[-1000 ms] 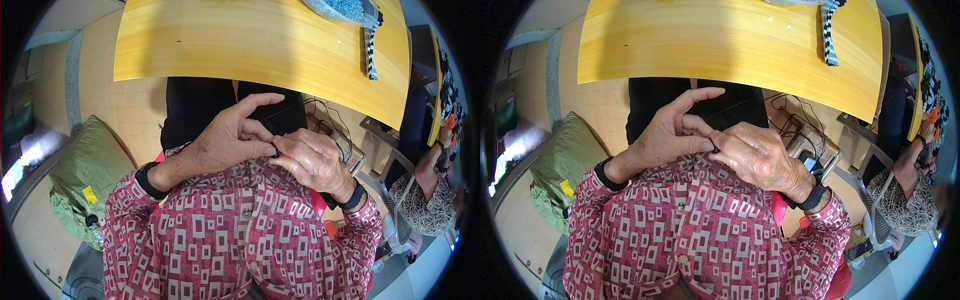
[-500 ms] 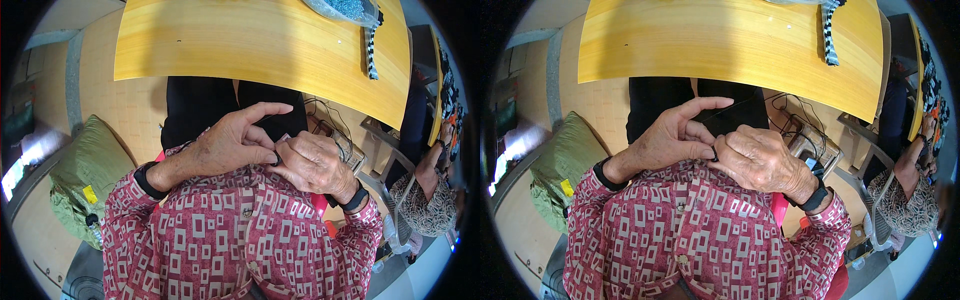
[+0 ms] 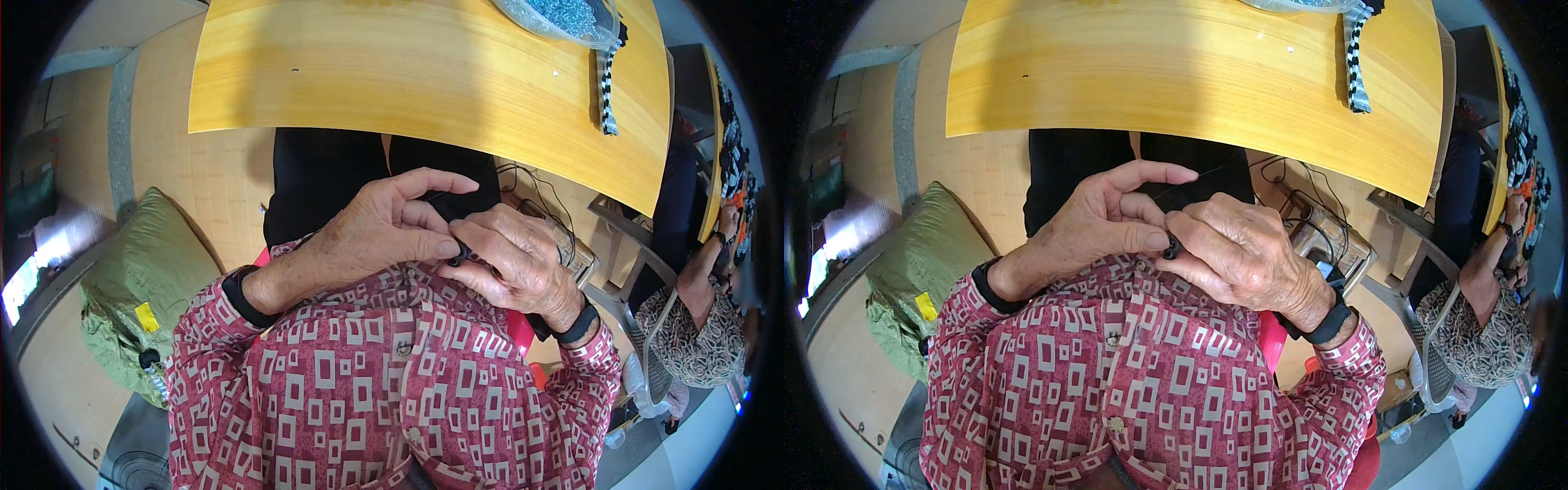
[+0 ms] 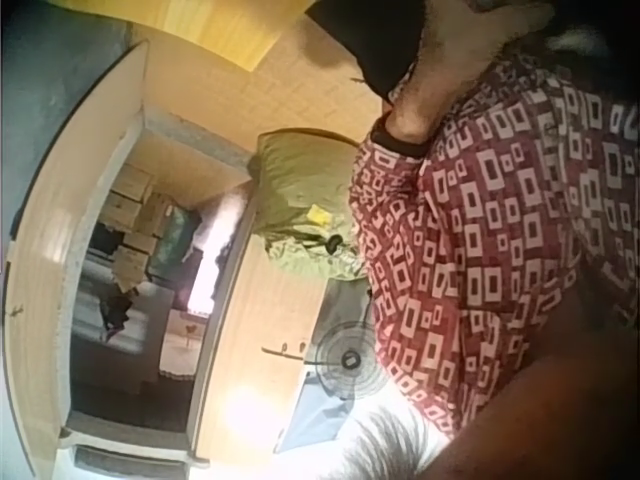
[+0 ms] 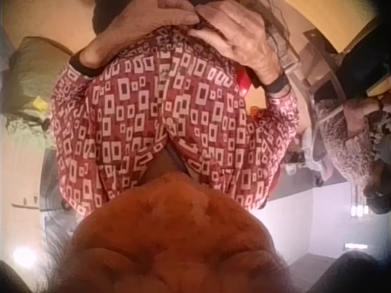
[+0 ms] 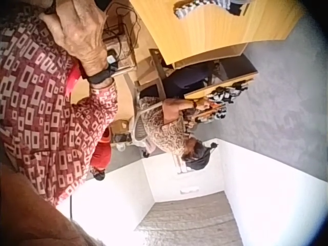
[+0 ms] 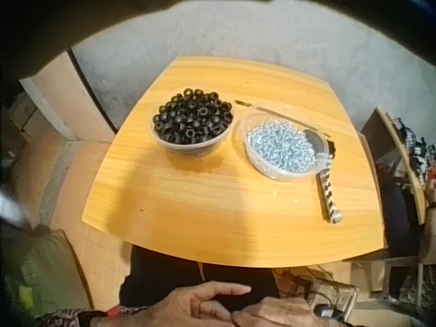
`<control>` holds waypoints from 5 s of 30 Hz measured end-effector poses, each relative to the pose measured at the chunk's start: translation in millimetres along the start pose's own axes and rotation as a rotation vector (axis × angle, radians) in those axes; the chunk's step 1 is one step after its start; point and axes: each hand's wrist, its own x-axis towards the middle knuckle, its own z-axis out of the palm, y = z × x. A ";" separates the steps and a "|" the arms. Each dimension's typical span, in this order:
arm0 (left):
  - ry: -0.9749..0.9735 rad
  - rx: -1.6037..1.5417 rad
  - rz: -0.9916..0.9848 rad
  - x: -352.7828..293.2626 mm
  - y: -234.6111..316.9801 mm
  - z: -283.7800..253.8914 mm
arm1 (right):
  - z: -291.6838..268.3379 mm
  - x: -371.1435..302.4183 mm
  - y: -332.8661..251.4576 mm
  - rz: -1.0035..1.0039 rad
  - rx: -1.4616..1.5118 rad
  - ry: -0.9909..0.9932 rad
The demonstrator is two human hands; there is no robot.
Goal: The person assembles small black plastic parts by hand.
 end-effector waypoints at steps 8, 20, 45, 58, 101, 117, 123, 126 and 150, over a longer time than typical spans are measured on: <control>0.113 0.162 0.088 2.2 3.8 10.0 | -8.6 -3.6 -9.8 0.059 -0.158 0.127; 0.148 0.069 0.169 4.4 -4.1 12.4 | -8.3 -5.9 -10.4 0.198 0.025 0.186; 0.190 0.724 0.515 3.0 1.8 26.6 | -7.7 -17.3 -9.8 0.217 0.089 0.220; 0.014 0.185 0.176 -2.0 12.8 22.5 | -15.7 -7.1 -15.4 0.035 -0.152 0.093; 0.194 -0.290 0.047 24.2 6.7 23.7 | -20.8 -2.2 -12.3 -0.036 -0.533 0.144; 0.098 -0.334 0.162 35.4 6.0 27.7 | -19.6 -3.6 -20.3 0.057 -0.459 0.280; 0.113 -0.379 0.102 34.3 14.4 28.8 | -26.3 -5.5 -29.4 0.306 -0.107 0.390; 0.070 -0.431 0.082 35.6 15.8 28.7 | -30.1 -6.9 -24.4 0.340 0.005 0.454; 0.105 -0.391 0.039 37.8 5.8 31.1 | -23.6 -11.8 -20.8 0.361 0.074 0.480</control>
